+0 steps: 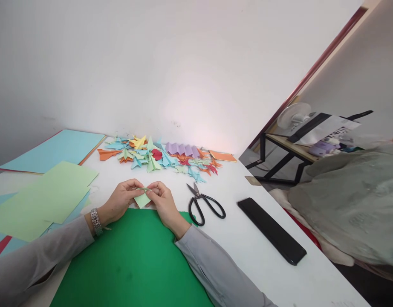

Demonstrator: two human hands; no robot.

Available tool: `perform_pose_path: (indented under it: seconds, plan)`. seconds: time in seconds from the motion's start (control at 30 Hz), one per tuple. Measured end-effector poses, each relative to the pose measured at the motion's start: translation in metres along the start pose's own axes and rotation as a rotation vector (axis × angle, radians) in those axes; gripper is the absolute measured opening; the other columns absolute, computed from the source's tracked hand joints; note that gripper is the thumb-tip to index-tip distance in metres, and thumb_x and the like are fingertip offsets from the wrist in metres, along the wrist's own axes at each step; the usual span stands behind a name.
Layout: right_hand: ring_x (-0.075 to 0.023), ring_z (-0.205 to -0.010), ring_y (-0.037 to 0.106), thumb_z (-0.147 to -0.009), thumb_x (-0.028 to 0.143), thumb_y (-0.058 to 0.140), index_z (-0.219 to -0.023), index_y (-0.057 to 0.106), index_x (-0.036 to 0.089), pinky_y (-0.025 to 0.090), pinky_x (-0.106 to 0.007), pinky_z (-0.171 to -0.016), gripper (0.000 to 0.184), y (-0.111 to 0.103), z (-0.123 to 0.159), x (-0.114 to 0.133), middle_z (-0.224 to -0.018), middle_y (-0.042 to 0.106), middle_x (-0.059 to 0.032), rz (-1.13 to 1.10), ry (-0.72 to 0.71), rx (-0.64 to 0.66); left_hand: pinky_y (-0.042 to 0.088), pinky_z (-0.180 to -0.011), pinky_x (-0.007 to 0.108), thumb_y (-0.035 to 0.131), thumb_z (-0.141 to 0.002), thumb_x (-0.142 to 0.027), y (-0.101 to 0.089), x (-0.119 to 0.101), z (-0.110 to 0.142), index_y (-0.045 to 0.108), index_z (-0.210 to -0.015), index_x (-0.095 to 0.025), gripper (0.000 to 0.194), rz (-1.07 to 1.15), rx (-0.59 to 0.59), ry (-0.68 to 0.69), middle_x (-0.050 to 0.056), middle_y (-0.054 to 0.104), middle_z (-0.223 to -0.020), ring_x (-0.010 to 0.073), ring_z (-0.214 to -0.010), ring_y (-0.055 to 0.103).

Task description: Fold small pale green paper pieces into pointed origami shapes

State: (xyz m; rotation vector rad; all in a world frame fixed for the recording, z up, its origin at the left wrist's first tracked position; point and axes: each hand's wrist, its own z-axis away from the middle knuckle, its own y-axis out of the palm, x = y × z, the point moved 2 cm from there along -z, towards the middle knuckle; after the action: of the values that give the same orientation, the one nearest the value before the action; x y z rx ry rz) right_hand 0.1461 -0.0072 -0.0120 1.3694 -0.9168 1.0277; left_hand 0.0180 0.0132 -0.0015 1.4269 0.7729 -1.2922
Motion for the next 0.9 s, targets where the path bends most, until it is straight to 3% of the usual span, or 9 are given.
perform_pose_path:
  seconds: [0.27,0.6,0.73,0.9]
  plan:
    - [-0.0107,-0.051,0.054,-0.063,0.024,0.07,-0.069,0.063,0.018,0.045,-0.023,-0.05,0.011,-0.0003,-0.0016,0.0009,-0.058,0.062,0.0034,-0.03,-0.043,-0.05,0.044,-0.045,0.022,0.072,-0.056,-0.02,0.0003,-0.0006,-0.0013,0.058,-0.064,-0.014,0.017,0.074,-0.044,0.014,-0.002,0.057,-0.056,0.0106,-0.049,0.055]
    - [-0.0114,-0.052,0.051,-0.056,0.016,0.068,-0.063,0.066,0.019,0.039,-0.023,-0.046,0.008,-0.0054,-0.0055,0.003,-0.058,0.061,0.0026,-0.205,-0.001,-0.12,0.044,-0.042,0.024,0.062,-0.063,-0.021,-0.001,-0.0036,-0.0007,0.061,-0.074,-0.013,0.014,0.147,0.07,-0.003,0.001,0.058,-0.059,0.0113,-0.046,0.054]
    - [-0.011,-0.05,0.05,-0.055,0.016,0.068,-0.064,0.067,0.02,0.039,-0.024,-0.046,0.01,-0.0079,-0.0078,0.0018,-0.057,0.06,0.0027,-0.213,-0.014,-0.144,0.046,-0.045,0.024,0.062,-0.066,-0.023,-0.0008,-0.0037,0.0004,0.063,-0.087,-0.013,0.023,0.102,0.139,0.011,0.003,0.06,-0.067,0.014,-0.055,0.059]
    - [-0.0127,-0.054,0.054,-0.055,0.021,0.073,-0.069,0.07,0.018,0.043,-0.025,-0.05,0.014,-0.0066,-0.0055,0.0009,-0.059,0.064,0.0011,-0.15,-0.04,-0.156,0.048,-0.046,0.024,0.069,-0.065,-0.029,0.0004,-0.0024,0.0018,0.061,-0.086,-0.014,0.027,-0.01,0.074,0.04,0.001,0.059,-0.066,0.0124,-0.052,0.058]
